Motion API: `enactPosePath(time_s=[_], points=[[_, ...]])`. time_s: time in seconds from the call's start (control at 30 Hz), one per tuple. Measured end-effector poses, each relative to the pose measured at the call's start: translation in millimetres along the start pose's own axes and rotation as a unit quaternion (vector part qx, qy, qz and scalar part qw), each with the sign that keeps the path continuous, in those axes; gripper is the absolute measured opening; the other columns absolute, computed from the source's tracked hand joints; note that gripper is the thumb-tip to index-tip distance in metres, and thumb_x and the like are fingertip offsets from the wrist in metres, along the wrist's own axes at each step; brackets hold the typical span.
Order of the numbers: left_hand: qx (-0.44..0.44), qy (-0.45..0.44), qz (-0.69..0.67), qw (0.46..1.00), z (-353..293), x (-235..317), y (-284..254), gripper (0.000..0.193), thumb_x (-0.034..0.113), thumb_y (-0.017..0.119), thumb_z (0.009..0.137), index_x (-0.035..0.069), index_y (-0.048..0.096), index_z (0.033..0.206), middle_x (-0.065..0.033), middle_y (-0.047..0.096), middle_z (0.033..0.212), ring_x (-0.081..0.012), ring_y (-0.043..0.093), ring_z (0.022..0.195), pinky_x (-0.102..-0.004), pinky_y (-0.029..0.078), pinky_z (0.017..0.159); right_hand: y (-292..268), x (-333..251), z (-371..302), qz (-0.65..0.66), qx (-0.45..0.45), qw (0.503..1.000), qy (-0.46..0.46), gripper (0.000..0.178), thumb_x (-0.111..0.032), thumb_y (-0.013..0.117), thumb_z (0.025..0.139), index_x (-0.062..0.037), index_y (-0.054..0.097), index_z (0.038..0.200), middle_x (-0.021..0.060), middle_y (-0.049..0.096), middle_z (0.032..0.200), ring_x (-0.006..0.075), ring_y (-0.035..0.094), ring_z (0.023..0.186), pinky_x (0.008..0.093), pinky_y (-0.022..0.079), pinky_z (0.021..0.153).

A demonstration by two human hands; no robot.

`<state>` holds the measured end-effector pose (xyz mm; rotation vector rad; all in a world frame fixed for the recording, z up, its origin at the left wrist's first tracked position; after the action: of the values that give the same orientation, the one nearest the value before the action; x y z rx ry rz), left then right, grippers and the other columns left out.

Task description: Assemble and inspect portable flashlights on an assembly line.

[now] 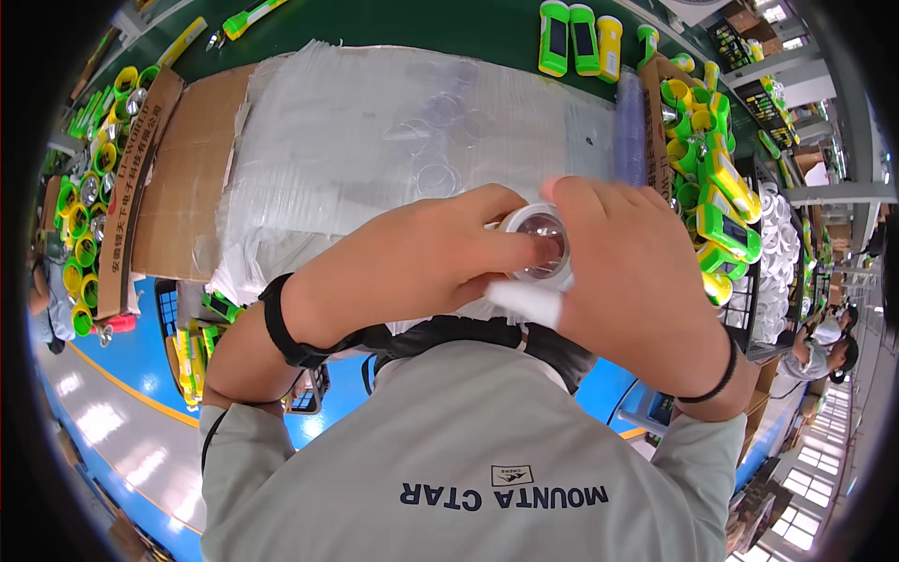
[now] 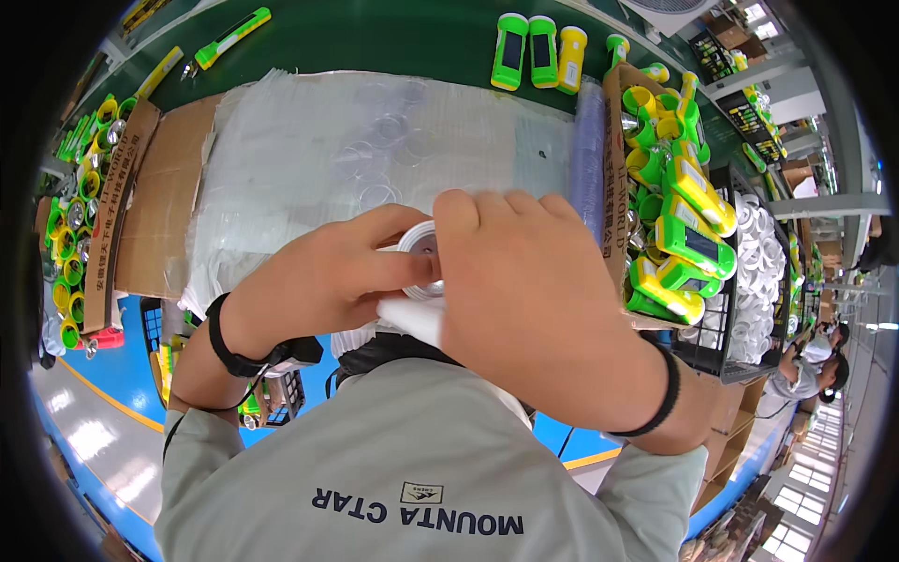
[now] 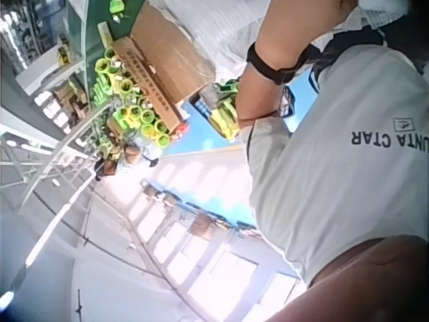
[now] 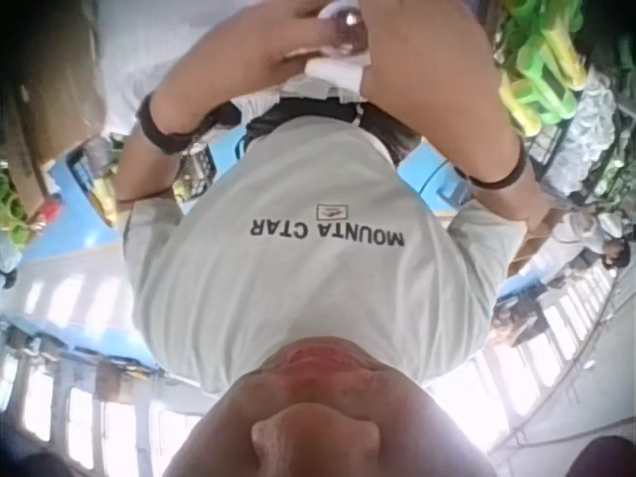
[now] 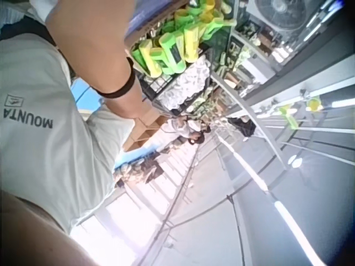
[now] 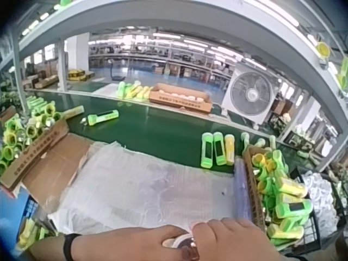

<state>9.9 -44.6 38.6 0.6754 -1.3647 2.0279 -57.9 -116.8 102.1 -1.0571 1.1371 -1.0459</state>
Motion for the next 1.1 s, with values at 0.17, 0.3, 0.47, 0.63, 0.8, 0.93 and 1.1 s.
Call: enactPosePath(time_s=[0.17, 0.3, 0.47, 0.63, 0.8, 0.93, 1.1], points=[[-0.016, -0.01, -0.005, 1.0, -0.6, -1.8, 0.0, 0.041, 0.002, 0.069, 0.073, 0.016, 0.061, 0.11, -0.0092, 0.055, 0.107, -0.0288, 0.06, 0.091, -0.0358, 0.052, 0.069, 10.0, 15.6, 2.7, -0.069, -0.226, 0.96, 0.148, 0.076, -0.044, 0.077, 0.067, -0.0017, 0.048, 0.121, 0.0177, 0.061, 0.1, 0.0337, 0.061, 0.084, 0.041, 0.048, 0.07], [-0.004, 0.009, -0.024, 1.0, -1.4, -6.4, 1.7, 0.039, 0.004, 0.069, 0.076, 0.017, 0.059, 0.112, -0.0096, 0.055, 0.108, -0.0299, 0.06, 0.09, -0.0371, 0.052, 0.07, -5.8, -3.6, 14.8, -0.012, 0.005, 0.999, -0.041, 0.08, -0.056, 0.077, 0.062, -0.0047, 0.05, 0.117, 0.0183, 0.065, 0.09, 0.0349, 0.064, 0.081, 0.0405, 0.05, 0.068], [-0.021, -0.002, -0.038, 0.999, -2.3, -6.3, 4.4, 0.037, 0.005, 0.068, 0.077, 0.017, 0.058, 0.111, -0.0108, 0.054, 0.112, -0.0316, 0.06, 0.091, -0.0382, 0.051, 0.072, 6.8, 13.0, 13.9, -0.186, -0.228, 0.948, 0.123, 0.077, -0.058, 0.077, 0.06, -0.0046, 0.055, 0.112, 0.0126, 0.064, 0.075, 0.0323, 0.065, 0.069, 0.039, 0.05, 0.059], [-0.005, 0.019, -0.017, 1.0, -4.0, -1.0, -1.8, 0.036, 0.009, 0.068, 0.079, 0.018, 0.056, 0.111, -0.01, 0.054, 0.107, -0.0325, 0.061, 0.088, -0.0402, 0.051, 0.069, 6.1, 15.4, 13.9, -0.106, -0.192, 0.971, 0.09, 0.076, -0.056, 0.076, 0.063, -0.0051, 0.054, 0.115, 0.0092, 0.061, 0.066, 0.0308, 0.064, 0.064, 0.0382, 0.05, 0.057], [-0.006, 0.017, -0.029, 0.999, -5.1, -2.5, -2.0, 0.035, 0.01, 0.067, 0.08, 0.019, 0.055, 0.111, -0.0101, 0.054, 0.104, -0.0324, 0.06, 0.088, -0.0409, 0.05, 0.069, 2.1, 10.3, 14.5, -0.038, -0.127, 0.991, -0.014, 0.063, -0.019, 0.079, 0.063, -0.0054, 0.05, 0.117, 0.0135, 0.063, 0.078, 0.036, 0.062, 0.067, 0.0428, 0.048, 0.055], [0.016, 0.026, -0.036, 0.999, -4.1, -7.8, -1.3, 0.034, 0.011, 0.067, 0.08, 0.02, 0.055, 0.111, -0.0102, 0.054, 0.104, -0.032, 0.061, 0.086, -0.0407, 0.05, 0.07, 3.4, 12.7, 12.6, -0.079, -0.112, 0.99, -0.021, 0.062, -0.018, 0.079, 0.064, -0.0069, 0.05, 0.118, 0.0128, 0.064, 0.078, 0.0342, 0.063, 0.066, 0.0414, 0.048, 0.054], [-0.006, 0.027, -0.031, 0.999, 0.7, 1.8, 0.9, 0.033, 0.011, 0.067, 0.08, 0.02, 0.056, 0.11, -0.0099, 0.055, 0.102, -0.0317, 0.06, 0.089, -0.0403, 0.05, 0.072, 6.8, 12.0, 14.7, -0.082, -0.113, 0.985, -0.098, 0.06, -0.032, 0.078, 0.068, -0.0058, 0.05, 0.115, 0.0101, 0.063, 0.075, 0.0298, 0.063, 0.063, 0.0377, 0.047, 0.051]])
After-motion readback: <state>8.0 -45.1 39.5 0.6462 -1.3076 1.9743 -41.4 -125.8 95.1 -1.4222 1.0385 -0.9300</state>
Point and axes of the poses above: each hand's wrist, its own z-axis towards the middle knuckle, its own y-axis out of the palm, x = y × z, the point moved 7 cm from there along z, towards the middle knuckle
